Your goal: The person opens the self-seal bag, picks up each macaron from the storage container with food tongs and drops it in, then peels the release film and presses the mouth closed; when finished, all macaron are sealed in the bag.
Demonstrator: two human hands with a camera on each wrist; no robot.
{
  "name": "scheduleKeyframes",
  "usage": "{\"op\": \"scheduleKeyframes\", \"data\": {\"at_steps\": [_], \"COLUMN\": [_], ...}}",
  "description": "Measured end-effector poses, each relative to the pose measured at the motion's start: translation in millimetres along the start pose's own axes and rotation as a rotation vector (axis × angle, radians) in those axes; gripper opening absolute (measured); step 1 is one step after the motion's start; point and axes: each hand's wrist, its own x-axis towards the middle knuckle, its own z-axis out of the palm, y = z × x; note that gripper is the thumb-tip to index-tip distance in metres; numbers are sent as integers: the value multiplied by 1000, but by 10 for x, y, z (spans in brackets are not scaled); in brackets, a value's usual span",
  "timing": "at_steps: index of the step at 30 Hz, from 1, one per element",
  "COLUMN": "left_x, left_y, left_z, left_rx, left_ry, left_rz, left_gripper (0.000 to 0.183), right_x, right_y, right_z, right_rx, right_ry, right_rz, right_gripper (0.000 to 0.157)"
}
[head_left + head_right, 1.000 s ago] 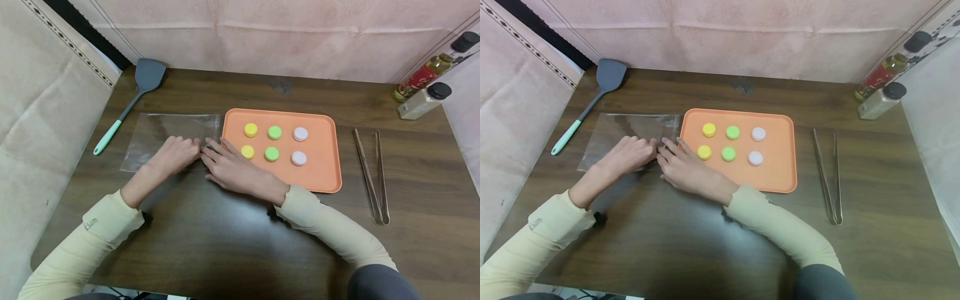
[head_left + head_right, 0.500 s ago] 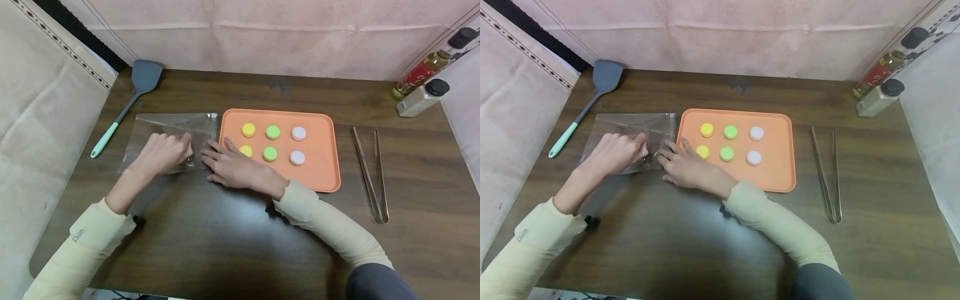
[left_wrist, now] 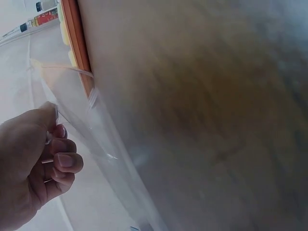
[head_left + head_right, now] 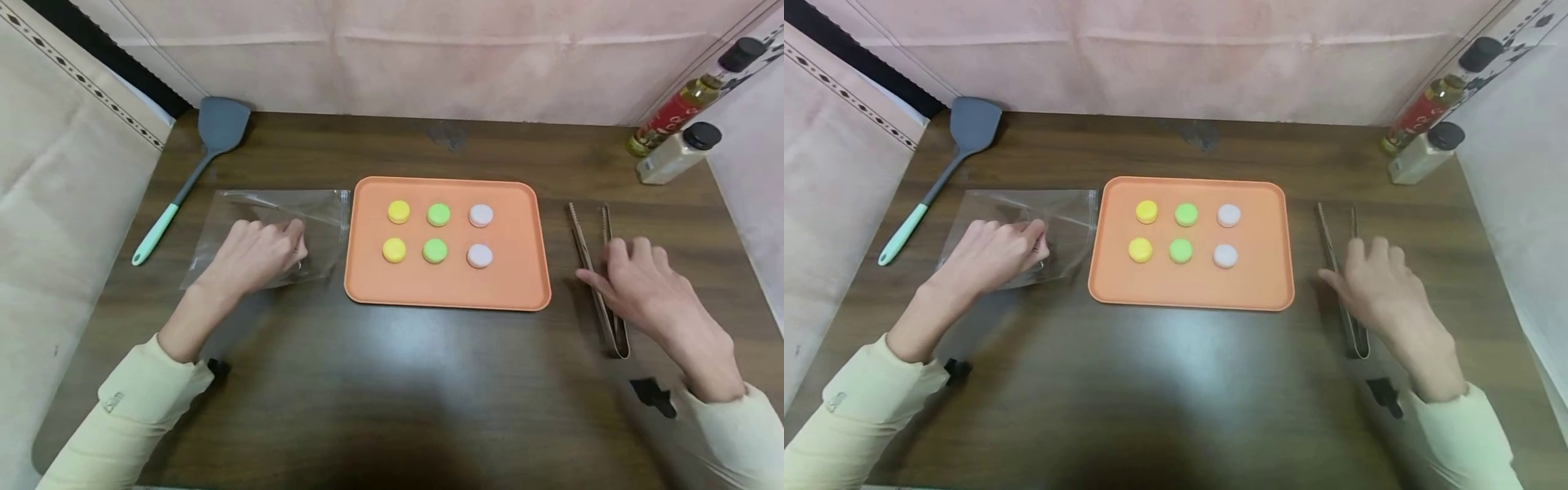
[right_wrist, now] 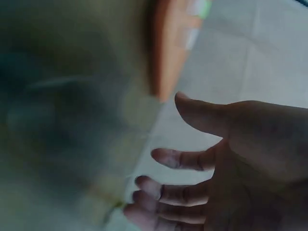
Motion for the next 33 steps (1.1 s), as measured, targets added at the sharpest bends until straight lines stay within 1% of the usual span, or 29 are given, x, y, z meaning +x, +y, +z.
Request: {"op": "scheduleKeyframes", "data": {"at_steps": [1, 3, 4, 6, 8, 13, 15, 19, 22, 26, 28, 30, 31, 33], "left_x": [-3, -17, -26, -43, -60, -67, -53, -16, 5, 29, 38, 43, 45, 50], "left_y": [-1, -5, -7, -10, -11, -6, -5, -10, -14, -17, -18, -18, -17, -14], "left_z": [-5, -12, -14, -17, -17, -11, -10, -2, 3, 11, 15, 18, 18, 17], "left_rx": [2, 5, 4, 5, 4, -6, -9, -16, -17, -13, -13, -14, -15, -17], "left_ry": [-3, -9, -9, -19, -27, -50, -57, -52, -45, -41, -36, -27, -25, -25], "left_rz": [-5, -15, -19, -31, -41, -58, -59, -61, -61, -57, -56, -57, -57, -59], "left_gripper": [21, 21, 21, 22, 22, 23, 24, 25, 25, 25, 26, 26, 26, 25], "right_x": [-30, -63, -60, -36, -4, 28, 20, -9, -50, -106, -121, -126, -125, -113], "right_y": [95, 180, 194, 201, 198, 223, 252, 332, 397, 463, 476, 482, 481, 479], "right_z": [32, 99, 120, 166, 193, 230, 240, 251, 246, 225, 215, 216, 217, 230], "right_rx": [-15, -22, -20, -23, -24, -42, -50, -28, 6, 29, 32, 26, 21, 14], "right_ry": [-49, -110, -140, -171, -175, -119, -80, 44, 169, 373, 451, 493, 497, 503], "right_rz": [47, 97, 106, 92, 76, 42, 24, -29, -94, -229, -283, -333, -352, -410], "right_gripper": [48, 53, 54, 50, 44, 32, 28, 20, 15, 11, 10, 14, 19, 35]}}
